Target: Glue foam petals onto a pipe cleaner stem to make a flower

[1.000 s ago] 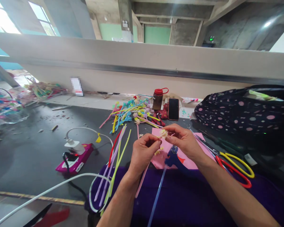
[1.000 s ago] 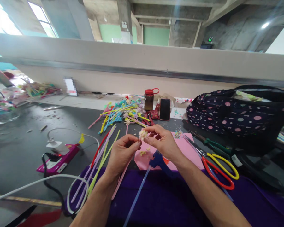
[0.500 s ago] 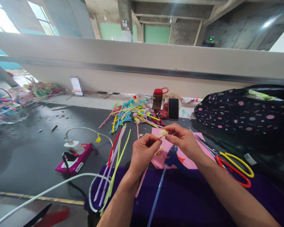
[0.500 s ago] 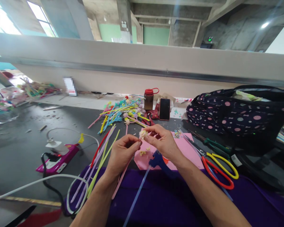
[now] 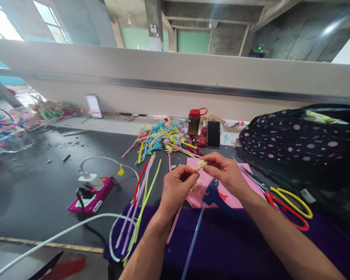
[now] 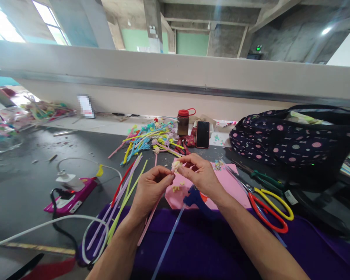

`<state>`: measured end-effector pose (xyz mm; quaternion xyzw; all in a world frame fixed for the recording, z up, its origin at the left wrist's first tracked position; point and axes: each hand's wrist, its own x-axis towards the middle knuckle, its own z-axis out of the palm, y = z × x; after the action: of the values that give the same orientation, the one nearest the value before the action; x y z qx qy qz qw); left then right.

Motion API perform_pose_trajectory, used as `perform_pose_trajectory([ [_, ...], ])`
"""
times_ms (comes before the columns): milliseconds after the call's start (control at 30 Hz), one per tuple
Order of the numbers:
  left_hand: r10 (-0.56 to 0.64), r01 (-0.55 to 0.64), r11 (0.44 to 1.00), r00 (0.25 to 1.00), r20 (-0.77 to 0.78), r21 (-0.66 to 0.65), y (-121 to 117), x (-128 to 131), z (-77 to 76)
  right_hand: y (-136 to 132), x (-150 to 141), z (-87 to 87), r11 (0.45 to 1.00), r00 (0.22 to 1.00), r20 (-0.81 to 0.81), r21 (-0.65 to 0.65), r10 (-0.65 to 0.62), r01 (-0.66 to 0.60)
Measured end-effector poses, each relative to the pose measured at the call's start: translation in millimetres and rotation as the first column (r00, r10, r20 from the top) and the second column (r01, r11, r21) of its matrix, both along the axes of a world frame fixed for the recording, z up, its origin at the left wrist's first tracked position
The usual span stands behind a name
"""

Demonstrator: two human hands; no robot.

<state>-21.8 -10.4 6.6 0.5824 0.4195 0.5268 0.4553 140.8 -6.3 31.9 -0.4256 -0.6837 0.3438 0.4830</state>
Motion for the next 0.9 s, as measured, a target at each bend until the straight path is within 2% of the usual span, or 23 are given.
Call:
perform_pose_trajectory([
  [267,0.011,-0.011,1.0,1.0,-0.021,-0.005,0.7,-0.5,0.8,1.1,-0.2,-1.6,1.0,1.0,-0.004,-0.021,0.001,-0.001],
  [400,0.032,-0.032,0.998,0.999,-0.005,-0.06,1.9,-1.9,2.5,-0.3,1.2,0.4,0.999,0.998,-0.059,-0.045,-0.005,0.002],
  [500,-0.01,0.034,0.984,0.991,0.137,-0.176,4.0,-4.1,2.7,-1.8,2.2,2.9,0.998,0.993,-0.116,-0.06,-0.035,0.028],
  [633,-0.063,0.198,0.927,0.919,0.389,-0.319,7.3,-8.4,2.8,-3.1,0.7,4.6,0.994,0.991,-0.108,-0.083,-0.075,0.066],
  [767,-0.067,0.236,0.909,0.895,0.441,-0.342,8.0,-10.6,3.3,-5.5,-4.7,2.2,0.988,0.996,-0.085,-0.152,0.009,-0.022],
  [900,-0.068,0.245,0.912,0.882,0.467,-0.329,6.9,-8.6,1.7,-10.0,-12.7,-2.3,0.959,0.992,-0.083,-0.259,0.1,-0.118],
])
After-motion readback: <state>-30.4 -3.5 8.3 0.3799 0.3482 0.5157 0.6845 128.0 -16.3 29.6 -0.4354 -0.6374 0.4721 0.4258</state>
